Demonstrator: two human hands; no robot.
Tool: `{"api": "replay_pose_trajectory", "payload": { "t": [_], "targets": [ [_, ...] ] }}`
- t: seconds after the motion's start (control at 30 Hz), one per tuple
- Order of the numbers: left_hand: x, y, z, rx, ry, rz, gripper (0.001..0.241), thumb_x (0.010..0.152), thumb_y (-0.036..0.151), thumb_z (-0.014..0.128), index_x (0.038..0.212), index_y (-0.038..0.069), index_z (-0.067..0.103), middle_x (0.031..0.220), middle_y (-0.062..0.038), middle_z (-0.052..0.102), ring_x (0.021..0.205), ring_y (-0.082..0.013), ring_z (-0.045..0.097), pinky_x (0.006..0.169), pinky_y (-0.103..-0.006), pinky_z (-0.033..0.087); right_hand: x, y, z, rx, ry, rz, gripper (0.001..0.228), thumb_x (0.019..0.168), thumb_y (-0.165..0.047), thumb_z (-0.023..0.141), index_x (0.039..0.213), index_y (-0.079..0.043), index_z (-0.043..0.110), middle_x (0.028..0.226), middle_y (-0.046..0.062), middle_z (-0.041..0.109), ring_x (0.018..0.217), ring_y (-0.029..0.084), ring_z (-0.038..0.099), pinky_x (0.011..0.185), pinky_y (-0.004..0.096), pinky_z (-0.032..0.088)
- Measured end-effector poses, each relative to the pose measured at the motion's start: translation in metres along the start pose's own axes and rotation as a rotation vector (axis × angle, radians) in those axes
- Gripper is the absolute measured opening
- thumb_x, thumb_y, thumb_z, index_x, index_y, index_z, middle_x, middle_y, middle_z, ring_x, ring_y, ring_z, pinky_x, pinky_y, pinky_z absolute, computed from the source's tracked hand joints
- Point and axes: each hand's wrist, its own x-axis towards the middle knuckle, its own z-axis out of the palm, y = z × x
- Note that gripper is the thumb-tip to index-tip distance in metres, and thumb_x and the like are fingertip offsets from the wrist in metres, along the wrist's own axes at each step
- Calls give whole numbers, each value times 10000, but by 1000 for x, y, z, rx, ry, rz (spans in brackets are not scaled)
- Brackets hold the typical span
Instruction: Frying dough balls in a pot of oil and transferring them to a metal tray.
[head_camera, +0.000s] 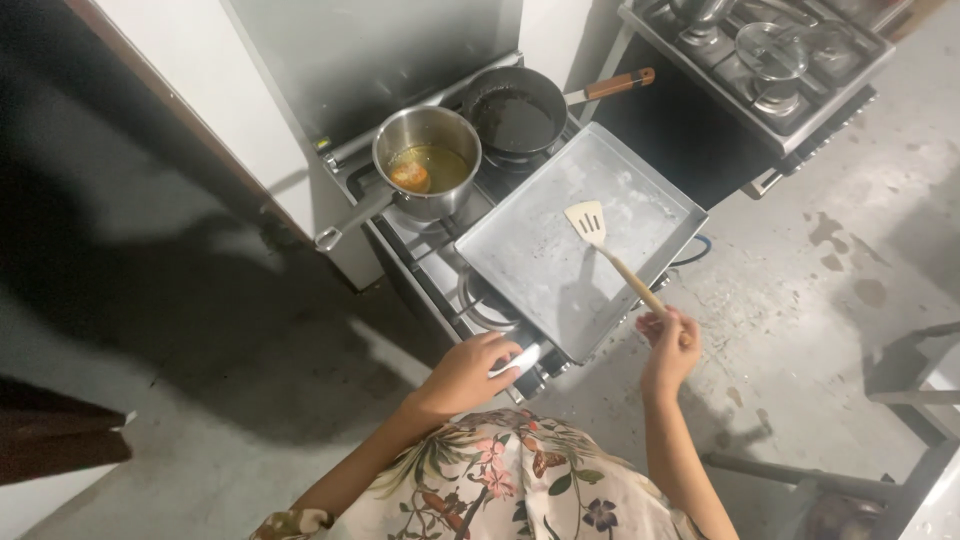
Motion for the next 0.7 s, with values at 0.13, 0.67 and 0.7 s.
{"api": "replay_pose_trajectory", "payload": {
  "t": [0.13, 0.67, 0.7],
  "targets": [
    [-3, 8, 24, 31, 18, 37, 274, 916, 222, 738, 1125, 55, 677, 980, -101, 686, 873, -271, 686, 758, -392, 546, -11, 1, -3, -138, -132, 50, 180, 1062, -134, 569, 1148, 14, 626, 936, 137, 724, 819, 214, 750, 771, 341, 662],
    [-3, 75, 78, -16, -30, -62, 278, 895, 164, 742, 1147, 57, 692, 949, -101, 686, 794, -249, 701, 642, -353, 551, -54, -2, -18, -589, -620, 21, 504, 935, -137, 718, 1404, -111, 537, 1045, 106, 743, 901, 154, 732, 794, 326, 605],
    [-3, 78, 80, -18, -26, -70, 283, 894, 157, 744, 1154, 58, 694, 952, -98, 692, 771, -245, 700, 635, -350, 548, -55, -2, -20, -566, -655, 15, 493, 944, -139, 717, 1400, -102, 533, 1070, 112, 742, 912, 158, 734, 804, 328, 603]
  ]
}}
